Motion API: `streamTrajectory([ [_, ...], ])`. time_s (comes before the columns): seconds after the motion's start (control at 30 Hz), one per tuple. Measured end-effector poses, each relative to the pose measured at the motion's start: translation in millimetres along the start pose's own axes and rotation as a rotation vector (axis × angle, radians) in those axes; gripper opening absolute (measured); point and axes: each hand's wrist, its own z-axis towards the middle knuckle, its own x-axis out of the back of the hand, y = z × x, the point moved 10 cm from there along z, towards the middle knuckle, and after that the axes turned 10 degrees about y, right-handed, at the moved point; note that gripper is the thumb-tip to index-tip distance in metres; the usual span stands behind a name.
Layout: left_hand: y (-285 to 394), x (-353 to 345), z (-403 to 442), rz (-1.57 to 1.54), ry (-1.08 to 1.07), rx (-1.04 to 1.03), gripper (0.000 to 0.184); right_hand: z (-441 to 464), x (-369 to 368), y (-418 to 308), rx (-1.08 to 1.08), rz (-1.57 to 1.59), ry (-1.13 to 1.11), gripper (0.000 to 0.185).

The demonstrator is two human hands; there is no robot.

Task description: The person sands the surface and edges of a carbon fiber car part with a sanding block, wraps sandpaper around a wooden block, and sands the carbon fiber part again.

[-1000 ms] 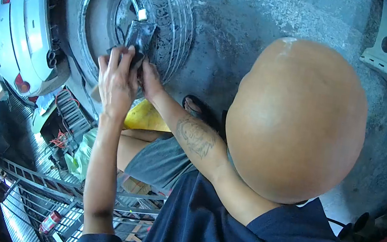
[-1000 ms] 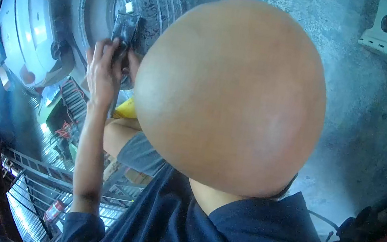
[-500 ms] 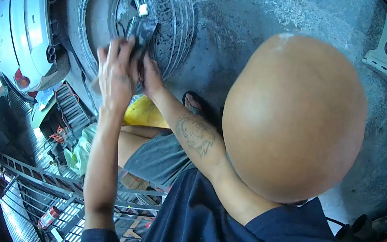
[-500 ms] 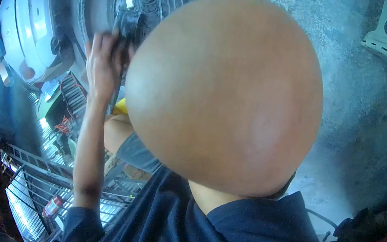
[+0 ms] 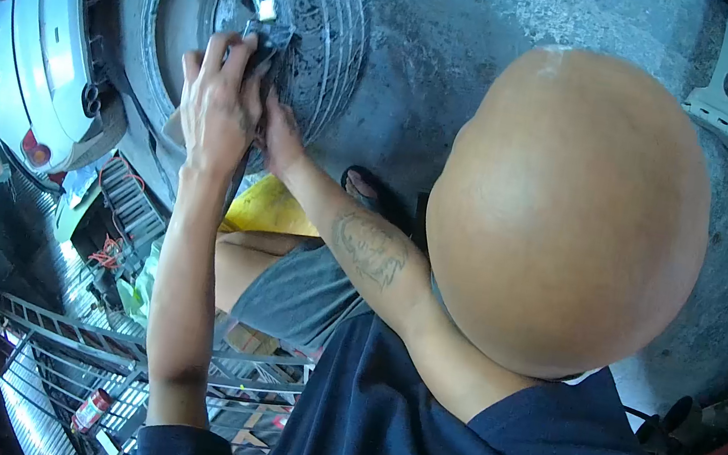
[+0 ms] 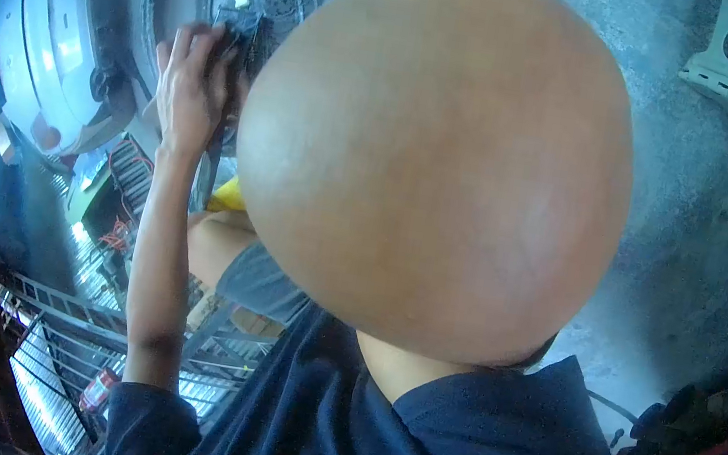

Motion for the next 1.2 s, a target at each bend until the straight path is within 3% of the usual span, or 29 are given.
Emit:
streamTrajectory([
  [0.13,-0.5,11.3,-46.4,0.034,0.033,0.026,0.042,-3.3,0.7,-1.2,0.009,0.006,-0.006,0.055],
  [0.3,0.8,3.9,3.7,0.016,0.056,-0.019,0.035,2.0,1.8,5.1,-0.006,-0.002,0.018,0.055],
  [0.5,1.1,16.6,-33.5,0.050,0.068,0.042,0.035,0.8,-4.1,0.5,0.006,0.023,-0.032,0.055],
  [0.6,1.9,6.5,-0.5,0.035,0.029,0.057,0.046,3.2,-1.4,4.1,-0.010,0.015,-0.014,0.055],
  [0.73,-6.3,9.7,-54.9,0.048,0.038,0.075,0.046,-8.5,0.6,5.4,0.012,0.048,-0.025,0.056],
  [0.9,-3.8,7.9,-4.6,0.030,0.067,0.053,0.039,-1.8,2.7,15.2,-0.010,0.051,0.014,0.056],
  [1.03,-3.8,18.9,-51.2,0.008,0.064,0.080,0.039,-1.5,1.6,7.7,0.019,0.063,0.001,0.056],
  [1.2,-10.1,1.9,21.0,-0.018,0.120,0.088,0.034,11.9,3.8,6.5,0.001,0.003,-0.016,0.056],
])
